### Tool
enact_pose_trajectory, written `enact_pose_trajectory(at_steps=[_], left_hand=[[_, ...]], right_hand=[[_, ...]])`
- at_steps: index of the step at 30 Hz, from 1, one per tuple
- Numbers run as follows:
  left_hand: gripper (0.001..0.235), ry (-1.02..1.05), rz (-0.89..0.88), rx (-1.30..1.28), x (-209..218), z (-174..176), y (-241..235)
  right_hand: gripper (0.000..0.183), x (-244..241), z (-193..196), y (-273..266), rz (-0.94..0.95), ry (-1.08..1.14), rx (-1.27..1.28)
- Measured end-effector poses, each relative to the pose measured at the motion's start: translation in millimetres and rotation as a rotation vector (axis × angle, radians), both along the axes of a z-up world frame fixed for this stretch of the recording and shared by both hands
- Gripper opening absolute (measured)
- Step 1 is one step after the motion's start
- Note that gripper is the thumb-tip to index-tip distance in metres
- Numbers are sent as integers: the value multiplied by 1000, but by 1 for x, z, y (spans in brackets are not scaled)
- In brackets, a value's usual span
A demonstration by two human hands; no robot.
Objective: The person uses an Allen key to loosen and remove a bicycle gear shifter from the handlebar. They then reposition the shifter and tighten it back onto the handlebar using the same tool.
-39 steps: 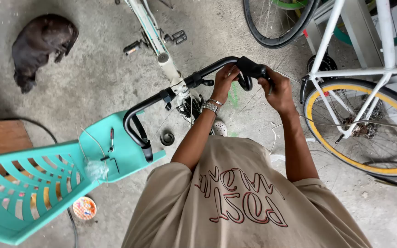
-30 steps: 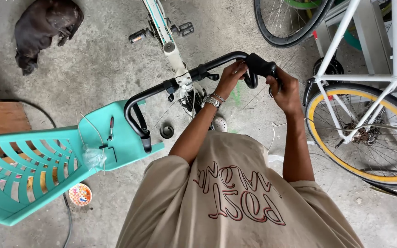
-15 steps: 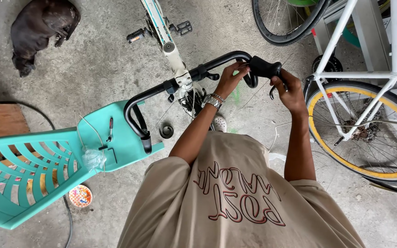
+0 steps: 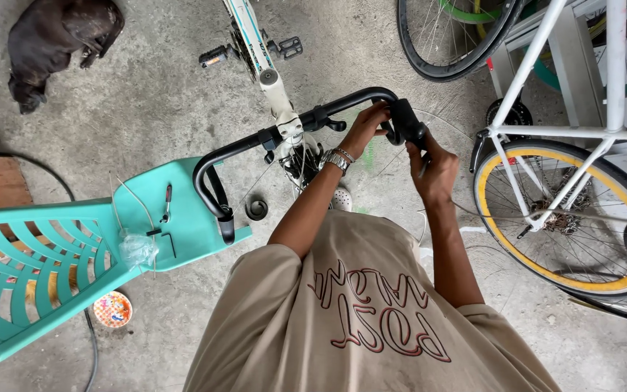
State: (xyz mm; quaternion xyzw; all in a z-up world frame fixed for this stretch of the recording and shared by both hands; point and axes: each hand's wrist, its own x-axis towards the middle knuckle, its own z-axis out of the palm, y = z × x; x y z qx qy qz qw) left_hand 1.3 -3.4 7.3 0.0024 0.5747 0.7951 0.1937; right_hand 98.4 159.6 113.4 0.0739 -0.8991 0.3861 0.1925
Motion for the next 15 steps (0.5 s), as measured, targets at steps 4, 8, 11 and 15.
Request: enact_pose_trajectory(at_steps=[4,8,11,15], left_hand=[[40,-61,1,47,-1,6,10],[45,-157,63,108,6,26,23],[39,-249,194,262,3,-10,51],[27,-420,319,509,5,6,59]], right_hand=[[35,7,-7,-18,-95,50,22],[40,10,-20,-31,-210,121,66],[41,10,-24,-39,-261,158,64],[39,9,-32,-39,-281,195,89]])
